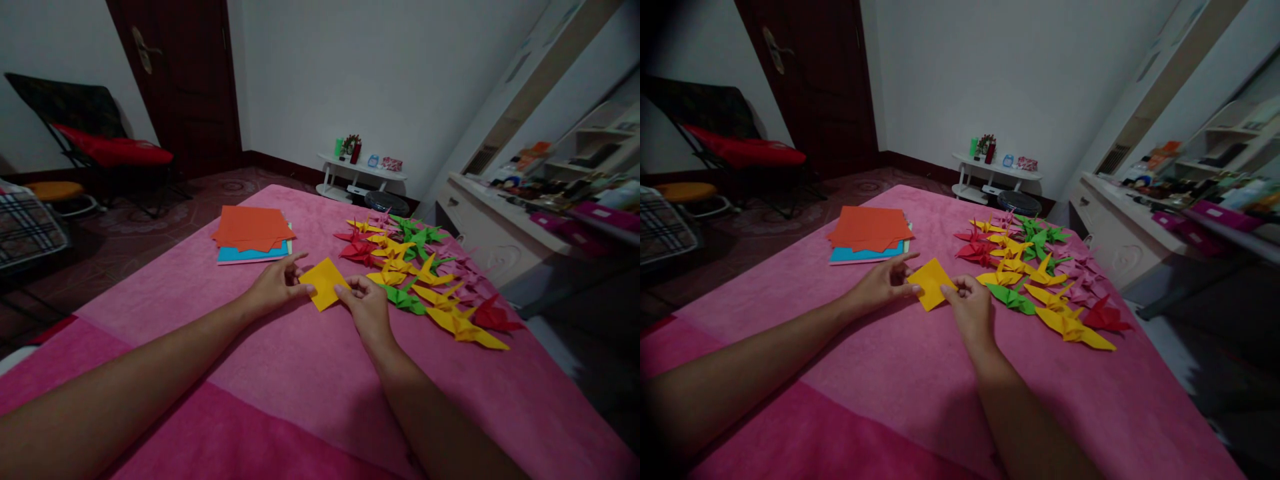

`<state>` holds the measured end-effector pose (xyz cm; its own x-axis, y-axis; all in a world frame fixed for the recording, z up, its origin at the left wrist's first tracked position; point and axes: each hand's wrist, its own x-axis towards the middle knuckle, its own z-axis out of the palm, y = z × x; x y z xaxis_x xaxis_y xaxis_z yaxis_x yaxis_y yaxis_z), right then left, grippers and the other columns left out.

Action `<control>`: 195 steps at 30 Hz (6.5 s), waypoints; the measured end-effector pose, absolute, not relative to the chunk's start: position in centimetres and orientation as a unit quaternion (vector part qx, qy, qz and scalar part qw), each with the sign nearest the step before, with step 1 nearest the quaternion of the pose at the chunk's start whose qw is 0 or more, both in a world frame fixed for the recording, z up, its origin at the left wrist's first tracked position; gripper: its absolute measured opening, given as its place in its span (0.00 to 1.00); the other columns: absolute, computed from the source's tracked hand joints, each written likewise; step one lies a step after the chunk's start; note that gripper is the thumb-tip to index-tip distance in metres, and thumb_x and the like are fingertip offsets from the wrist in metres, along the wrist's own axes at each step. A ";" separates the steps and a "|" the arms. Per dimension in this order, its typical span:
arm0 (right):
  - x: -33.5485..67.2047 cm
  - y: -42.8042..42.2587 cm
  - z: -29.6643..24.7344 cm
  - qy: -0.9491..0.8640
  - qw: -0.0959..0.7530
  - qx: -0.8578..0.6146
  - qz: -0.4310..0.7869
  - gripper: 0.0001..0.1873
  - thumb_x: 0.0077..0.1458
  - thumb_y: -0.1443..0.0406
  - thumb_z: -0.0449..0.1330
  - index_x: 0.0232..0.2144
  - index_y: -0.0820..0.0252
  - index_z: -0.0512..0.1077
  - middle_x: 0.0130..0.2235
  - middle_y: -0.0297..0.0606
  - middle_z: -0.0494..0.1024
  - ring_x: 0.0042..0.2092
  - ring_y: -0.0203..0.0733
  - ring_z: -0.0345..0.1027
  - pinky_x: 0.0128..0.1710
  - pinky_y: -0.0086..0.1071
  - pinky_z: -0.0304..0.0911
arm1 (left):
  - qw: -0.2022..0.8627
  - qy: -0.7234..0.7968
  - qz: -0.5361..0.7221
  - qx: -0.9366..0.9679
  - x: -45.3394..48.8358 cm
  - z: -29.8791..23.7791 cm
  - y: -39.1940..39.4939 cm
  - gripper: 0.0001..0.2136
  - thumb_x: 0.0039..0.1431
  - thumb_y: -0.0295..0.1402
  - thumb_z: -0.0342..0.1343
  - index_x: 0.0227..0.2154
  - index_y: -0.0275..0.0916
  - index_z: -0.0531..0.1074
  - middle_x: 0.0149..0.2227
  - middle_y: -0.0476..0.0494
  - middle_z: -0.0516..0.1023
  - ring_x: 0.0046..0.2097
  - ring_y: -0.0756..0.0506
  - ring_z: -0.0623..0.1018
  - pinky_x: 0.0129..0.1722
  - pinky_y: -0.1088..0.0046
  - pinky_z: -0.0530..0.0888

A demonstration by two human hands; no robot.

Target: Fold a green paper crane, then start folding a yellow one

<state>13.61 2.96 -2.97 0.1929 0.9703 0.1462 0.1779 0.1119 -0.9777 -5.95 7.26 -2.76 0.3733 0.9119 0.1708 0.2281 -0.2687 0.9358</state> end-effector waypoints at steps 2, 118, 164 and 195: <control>13.4 2.8 -2.7 -0.480 0.584 -0.514 0.405 0.12 0.43 0.60 0.66 0.29 0.62 0.72 0.29 0.35 0.78 0.30 0.40 0.72 0.31 0.31 0.66 | 0.513 0.376 0.373 0.676 -5.6 -2.4 6.8 0.21 0.47 0.38 0.64 0.44 0.34 0.74 0.32 0.46 0.77 0.30 0.51 0.74 0.30 0.75 0.69; 12.5 1.7 -2.4 -0.468 0.583 -0.457 0.481 0.14 0.51 0.61 0.57 0.18 0.60 0.65 0.18 0.28 0.66 0.17 0.28 0.52 0.16 0.25 0.46 | 0.547 0.454 0.458 0.534 -5.7 -0.6 6.5 0.20 0.49 0.45 0.61 0.15 0.36 0.65 0.13 0.52 0.66 0.15 0.55 0.62 0.17 0.79 0.55; 12.5 2.0 -1.9 -0.483 0.605 -0.397 0.493 0.25 0.42 0.64 0.68 0.45 0.55 0.68 0.41 0.37 0.77 0.30 0.35 0.70 0.24 0.25 0.65 | 0.554 0.451 0.422 0.559 -6.0 -1.0 6.4 0.20 0.57 0.42 0.55 0.15 0.34 0.67 0.14 0.50 0.69 0.16 0.56 0.63 0.18 0.80 0.56; 13.9 2.2 -3.1 -0.723 0.360 -0.580 0.106 0.11 0.45 0.75 0.59 0.28 0.54 0.76 0.32 0.34 0.72 0.35 0.39 0.67 0.35 0.31 0.63 | 0.084 0.318 0.308 0.893 -5.9 -0.9 4.4 0.14 0.55 0.42 0.58 0.40 0.40 0.76 0.37 0.43 0.75 0.37 0.46 0.73 0.35 0.71 0.69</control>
<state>13.90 2.25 -3.08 -0.0687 0.9147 0.3982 0.7618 0.3058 -0.5710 -5.93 4.40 -0.94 0.6074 0.6204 0.4961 0.5164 -0.7830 0.3468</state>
